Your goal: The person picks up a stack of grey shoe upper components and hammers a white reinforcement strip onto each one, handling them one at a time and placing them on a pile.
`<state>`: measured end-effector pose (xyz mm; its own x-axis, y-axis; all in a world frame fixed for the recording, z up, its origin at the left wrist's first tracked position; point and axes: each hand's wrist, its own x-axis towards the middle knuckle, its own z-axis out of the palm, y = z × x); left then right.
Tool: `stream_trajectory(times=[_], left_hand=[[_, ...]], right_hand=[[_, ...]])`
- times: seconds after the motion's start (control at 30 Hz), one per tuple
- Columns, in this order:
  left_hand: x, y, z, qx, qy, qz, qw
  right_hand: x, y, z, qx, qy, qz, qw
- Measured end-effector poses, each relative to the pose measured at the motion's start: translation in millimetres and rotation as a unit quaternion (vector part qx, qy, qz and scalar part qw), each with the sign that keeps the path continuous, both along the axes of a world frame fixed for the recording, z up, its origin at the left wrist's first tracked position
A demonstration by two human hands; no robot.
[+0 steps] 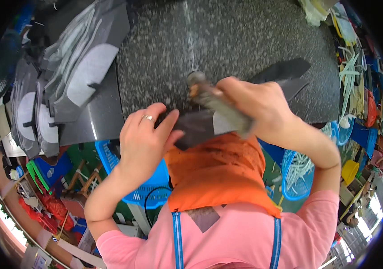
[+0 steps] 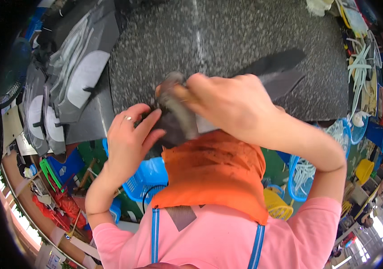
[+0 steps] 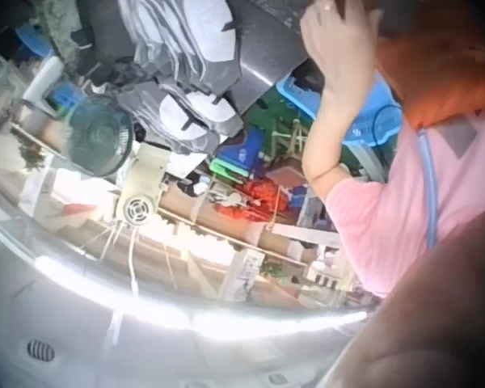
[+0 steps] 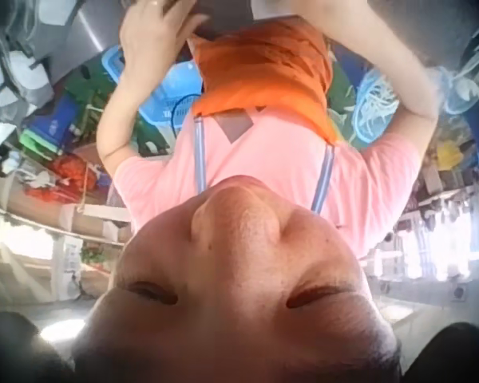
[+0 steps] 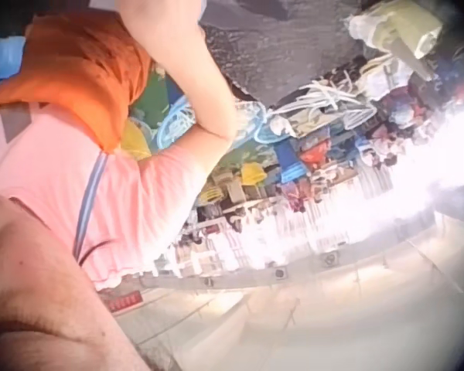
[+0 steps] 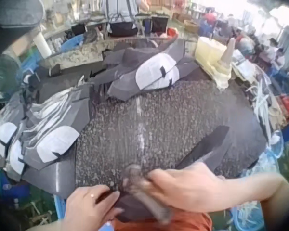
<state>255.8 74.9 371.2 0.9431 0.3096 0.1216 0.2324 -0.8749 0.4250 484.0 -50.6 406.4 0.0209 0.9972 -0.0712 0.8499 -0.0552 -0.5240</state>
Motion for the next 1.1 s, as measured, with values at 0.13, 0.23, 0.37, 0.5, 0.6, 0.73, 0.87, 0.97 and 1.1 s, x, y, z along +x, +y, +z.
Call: stream_trajectory(times=[0.13, 0.23, 0.37, 0.5, 0.6, 0.73, 0.87, 0.97, 1.1], left_hand=[[61.1, -46.3, 8.1, -0.032, -0.012, -0.026, 0.999], [119.3, -41.6, -14.3, -0.082, -0.102, -0.047, 0.99], [207.5, 44.6, 21.3, 0.271, -0.366, 0.1, 0.885], [241.0, 103.8, 7.1, 0.233, -0.231, 0.169, 0.929], [175.7, 77.6, 11.4, 0.272, -0.15, 0.165, 0.936], [42.0, 103.5, -3.6, 0.318, 0.014, 0.348, 0.882], [21.0, 84.8, -3.1, 0.325, 0.009, 0.276, 0.904], [26.0, 78.9, -1.3, 0.301, -0.026, 0.254, 0.919], [32.0, 84.4, 10.0, 0.238, -0.018, 0.259, 0.936]], right_hand=[[17.1, -14.5, -4.2, 0.241, 0.076, -0.282, 0.926], [37.7, -29.3, -18.3, 0.376, 0.003, -0.404, 0.834], [36.6, -59.7, -40.6, 0.394, 0.168, -0.426, 0.797], [52.2, -53.5, -56.2, 0.461, 0.024, -0.266, 0.846], [57.0, -77.2, -84.9, 0.269, 0.131, -0.462, 0.834], [45.8, -39.2, -40.2, 0.164, 0.089, -0.356, 0.916], [21.1, 18.5, -32.5, 0.113, 0.211, -0.165, 0.957], [2.4, 65.1, -38.2, 0.16, 0.189, -0.058, 0.967], [-22.5, 110.0, -43.4, 0.308, 0.159, -0.012, 0.938]])
